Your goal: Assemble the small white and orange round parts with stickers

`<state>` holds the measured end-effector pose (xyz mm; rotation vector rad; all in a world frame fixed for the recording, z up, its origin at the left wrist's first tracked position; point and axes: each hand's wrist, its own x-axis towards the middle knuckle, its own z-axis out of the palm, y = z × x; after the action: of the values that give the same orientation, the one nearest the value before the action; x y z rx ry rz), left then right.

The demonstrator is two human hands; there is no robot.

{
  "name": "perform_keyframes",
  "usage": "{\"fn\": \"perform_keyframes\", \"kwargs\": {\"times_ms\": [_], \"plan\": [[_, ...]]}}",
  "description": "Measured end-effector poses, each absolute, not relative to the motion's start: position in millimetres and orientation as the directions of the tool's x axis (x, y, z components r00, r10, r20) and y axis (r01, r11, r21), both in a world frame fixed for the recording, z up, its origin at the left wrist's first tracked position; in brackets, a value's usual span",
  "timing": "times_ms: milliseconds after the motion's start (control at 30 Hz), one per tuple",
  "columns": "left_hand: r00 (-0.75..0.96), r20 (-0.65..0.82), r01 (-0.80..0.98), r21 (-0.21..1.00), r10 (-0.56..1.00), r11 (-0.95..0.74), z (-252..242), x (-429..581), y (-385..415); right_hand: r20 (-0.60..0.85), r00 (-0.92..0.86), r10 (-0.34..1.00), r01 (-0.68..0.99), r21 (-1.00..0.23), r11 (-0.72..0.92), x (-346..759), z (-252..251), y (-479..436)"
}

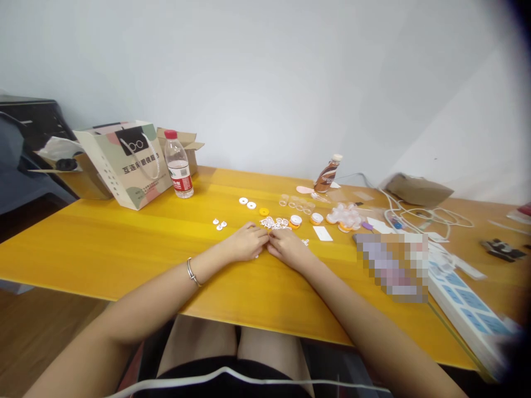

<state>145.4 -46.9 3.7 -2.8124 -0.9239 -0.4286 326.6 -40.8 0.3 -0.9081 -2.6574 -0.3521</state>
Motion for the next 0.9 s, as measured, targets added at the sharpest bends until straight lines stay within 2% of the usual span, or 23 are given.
{"fn": "perform_keyframes", "kwargs": {"times_ms": [167, 433, 533, 600, 733, 833, 900], "plan": [[0.553, 0.405, 0.661, 0.319, 0.728, -0.680, 2.2, 147.9, -41.4, 0.378, -0.750, 0.542, 0.599, 0.042, 0.800, 328.8, 0.1, -39.5], [0.481, 0.364, 0.603, 0.522, 0.797, -0.603, -5.3, 151.3, -32.2, 0.417, -0.702, 0.577, 0.582, -0.131, 0.803, 329.9, -4.0, -36.9], [0.466, 0.369, 0.583, 0.555, 0.804, -0.593, -5.9, 150.5, -31.5, 0.429, -0.691, 0.582, 0.566, -0.182, 0.804, 329.6, -5.6, -35.9], [0.455, 0.403, 0.579, 0.544, 0.794, -0.608, -4.6, 149.6, -32.8, 0.456, -0.655, 0.603, 0.542, -0.273, 0.795, 329.5, -5.8, -35.5], [0.413, 0.522, 0.563, 0.498, 0.747, -0.659, -0.8, 148.5, -36.5, 0.458, -0.494, 0.739, 0.451, -0.592, 0.668, 328.0, -4.3, -35.8], [0.401, 0.575, 0.550, 0.471, 0.713, -0.690, 0.4, 149.5, -37.8, 0.338, -0.428, 0.838, 0.298, -0.823, 0.484, 325.8, -3.9, -36.0], [0.403, 0.589, 0.548, 0.458, 0.701, -0.700, 1.3, 150.2, -38.5, 0.274, -0.425, 0.863, 0.198, -0.902, 0.384, 325.0, -4.2, -35.4]]}}
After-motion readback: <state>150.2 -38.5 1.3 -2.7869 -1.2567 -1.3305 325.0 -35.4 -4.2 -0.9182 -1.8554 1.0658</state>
